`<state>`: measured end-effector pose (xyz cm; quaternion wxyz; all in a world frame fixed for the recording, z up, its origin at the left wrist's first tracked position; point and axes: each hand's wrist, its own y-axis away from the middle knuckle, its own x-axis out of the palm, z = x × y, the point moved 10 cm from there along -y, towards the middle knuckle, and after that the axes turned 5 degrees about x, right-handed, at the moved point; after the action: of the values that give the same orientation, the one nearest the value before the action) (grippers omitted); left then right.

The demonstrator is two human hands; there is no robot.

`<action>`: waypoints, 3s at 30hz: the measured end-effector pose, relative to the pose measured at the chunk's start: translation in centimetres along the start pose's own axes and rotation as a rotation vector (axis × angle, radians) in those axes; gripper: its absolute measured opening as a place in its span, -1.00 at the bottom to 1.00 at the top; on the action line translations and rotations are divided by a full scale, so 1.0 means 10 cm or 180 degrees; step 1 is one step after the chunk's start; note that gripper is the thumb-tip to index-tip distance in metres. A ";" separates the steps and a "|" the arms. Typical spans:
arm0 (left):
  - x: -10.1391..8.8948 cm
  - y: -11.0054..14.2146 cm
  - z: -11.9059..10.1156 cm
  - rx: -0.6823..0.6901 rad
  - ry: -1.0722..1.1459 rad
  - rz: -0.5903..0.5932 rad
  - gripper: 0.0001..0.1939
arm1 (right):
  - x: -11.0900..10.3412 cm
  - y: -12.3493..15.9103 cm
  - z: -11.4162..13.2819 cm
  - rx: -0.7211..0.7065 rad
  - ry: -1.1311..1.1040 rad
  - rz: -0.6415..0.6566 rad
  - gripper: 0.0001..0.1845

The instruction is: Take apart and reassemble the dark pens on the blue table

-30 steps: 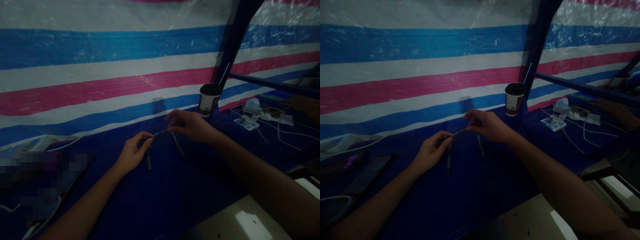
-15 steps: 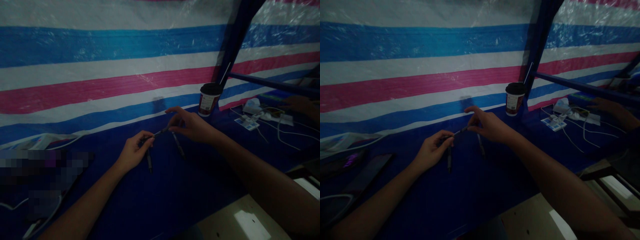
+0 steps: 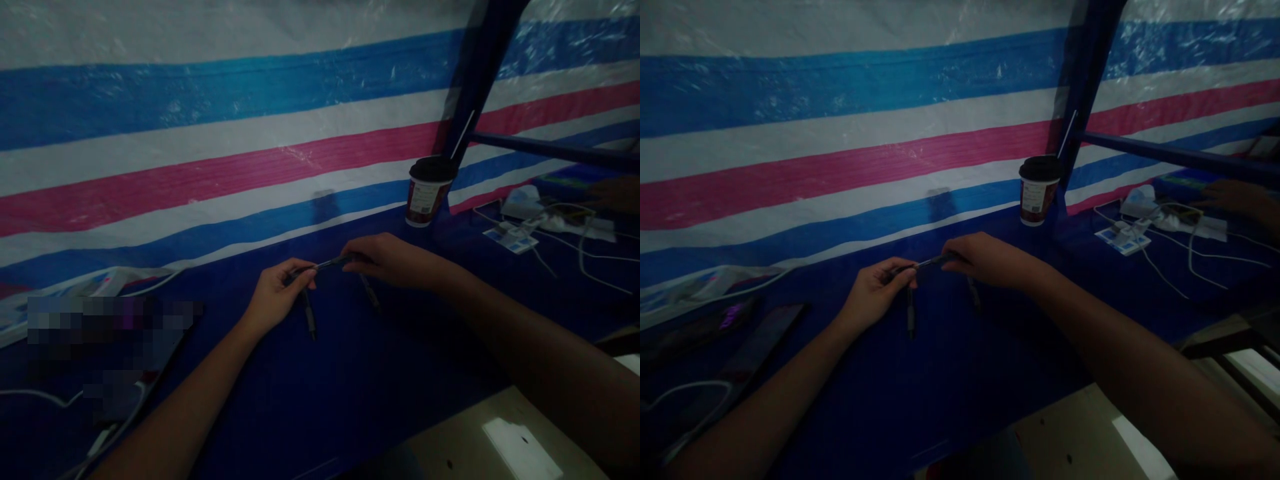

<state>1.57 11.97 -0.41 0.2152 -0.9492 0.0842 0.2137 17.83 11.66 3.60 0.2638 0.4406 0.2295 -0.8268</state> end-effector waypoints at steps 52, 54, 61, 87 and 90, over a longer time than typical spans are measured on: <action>-0.04 0.03 0.07 -0.0649 0.1264 -0.0923 -0.55 | 0.03 0.05 -0.09 0.0621 0.0549 -0.0022 -0.53; -0.02 0.02 0.07 -0.0640 0.1209 -0.0885 -0.56 | -0.01 0.07 -0.21 0.0852 0.0878 0.0015 -0.46; -0.02 0.02 0.15 -0.0810 0.1183 -0.0958 -0.50 | 0.22 0.19 -0.33 0.1157 0.1068 0.0860 -0.32; 0.21 0.09 -0.48 0.1426 -0.2707 0.0234 -0.74 | 0.17 0.00 -0.05 0.0304 -0.0244 0.0362 -0.82; 0.24 0.10 -0.54 0.1585 -0.2918 0.0332 -0.73 | 0.24 0.00 -0.03 0.0215 -0.0320 0.0523 -0.73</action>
<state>5.48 8.53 2.50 0.4382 -0.6729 0.0767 0.5911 16.86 11.33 1.36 0.3269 0.4246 0.1511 -0.8307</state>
